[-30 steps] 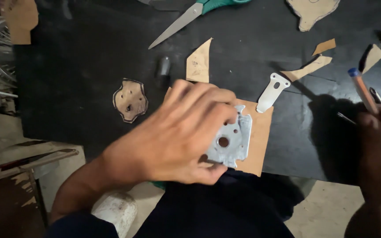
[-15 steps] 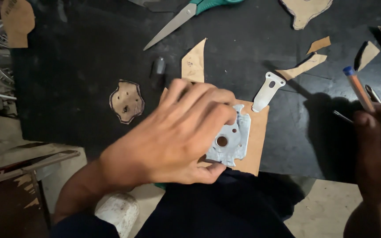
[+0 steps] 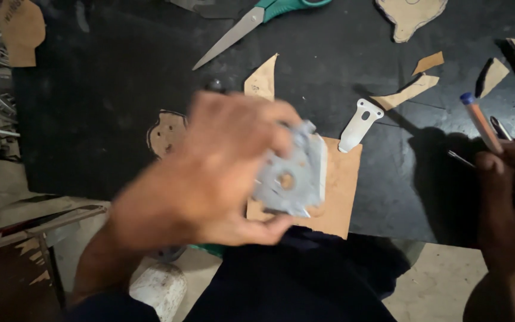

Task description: Tracing the outline of a metal component onto cardboard and cutting it out with scissors to create a template.

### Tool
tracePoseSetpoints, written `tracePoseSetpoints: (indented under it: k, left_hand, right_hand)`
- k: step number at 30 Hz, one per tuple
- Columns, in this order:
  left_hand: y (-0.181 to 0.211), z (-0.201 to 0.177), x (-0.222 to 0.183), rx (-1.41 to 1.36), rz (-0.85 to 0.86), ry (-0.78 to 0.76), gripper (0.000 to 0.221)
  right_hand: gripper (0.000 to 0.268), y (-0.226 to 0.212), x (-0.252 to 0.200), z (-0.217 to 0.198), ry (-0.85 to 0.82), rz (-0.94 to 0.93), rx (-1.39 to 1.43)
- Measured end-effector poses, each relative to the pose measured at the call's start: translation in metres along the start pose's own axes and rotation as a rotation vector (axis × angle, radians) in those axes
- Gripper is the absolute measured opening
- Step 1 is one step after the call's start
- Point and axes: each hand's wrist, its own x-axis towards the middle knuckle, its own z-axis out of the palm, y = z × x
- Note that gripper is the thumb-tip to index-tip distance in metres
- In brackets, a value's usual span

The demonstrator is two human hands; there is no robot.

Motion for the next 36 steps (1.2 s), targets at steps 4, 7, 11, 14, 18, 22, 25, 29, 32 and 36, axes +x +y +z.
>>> tracePoseSetpoints:
  k: [4,7,11,14,18,22,25,29,32,36]
  left_hand:
    - [-0.017,-0.043,-0.024,0.149,-0.298,0.045,0.062]
    - [-0.044,-0.051,-0.058,0.271,-0.295,0.157,0.084]
    - [-0.063,-0.050,-0.082,0.245,-0.405,0.145,0.083]
    - [-0.061,-0.048,-0.088,0.189,-0.448,0.174,0.078]
    - [-0.073,-0.043,-0.095,0.235,-0.472,0.124,0.077]
    - [-0.070,-0.044,-0.095,0.189,-0.456,0.115,0.082]
    - [-0.047,-0.040,-0.089,0.242,-0.452,0.158,0.083]
    - [0.011,-0.020,-0.035,-0.026,-0.289,0.381,0.024]
    - [0.033,0.019,-0.030,0.158,-0.232,0.051,0.072]
    - [0.036,0.033,-0.007,0.212,-0.241,-0.084,0.103]
  right_hand:
    - [0.020,-0.005,0.002,0.002,0.012,-0.011,0.003]
    - [0.023,-0.020,0.008,-0.002,0.007,-0.020,-0.011]
    - [0.025,-0.027,0.011,0.001,0.065,-0.076,0.091]
    - [0.030,-0.034,0.013,0.000,0.078,-0.073,0.026]
    - [0.027,-0.040,0.023,-0.001,0.039,-0.099,0.046]
    - [0.025,-0.044,0.023,0.002,0.042,-0.007,0.032]
    - [0.023,-0.061,0.026,-0.002,0.065,-0.001,0.040]
    - [0.021,-0.049,0.022,-0.006,0.111,-0.113,-0.036]
    - [0.011,-0.042,0.017,-0.006,0.177,-0.195,0.100]
    - [0.012,-0.044,0.017,-0.018,0.247,-0.274,0.051]
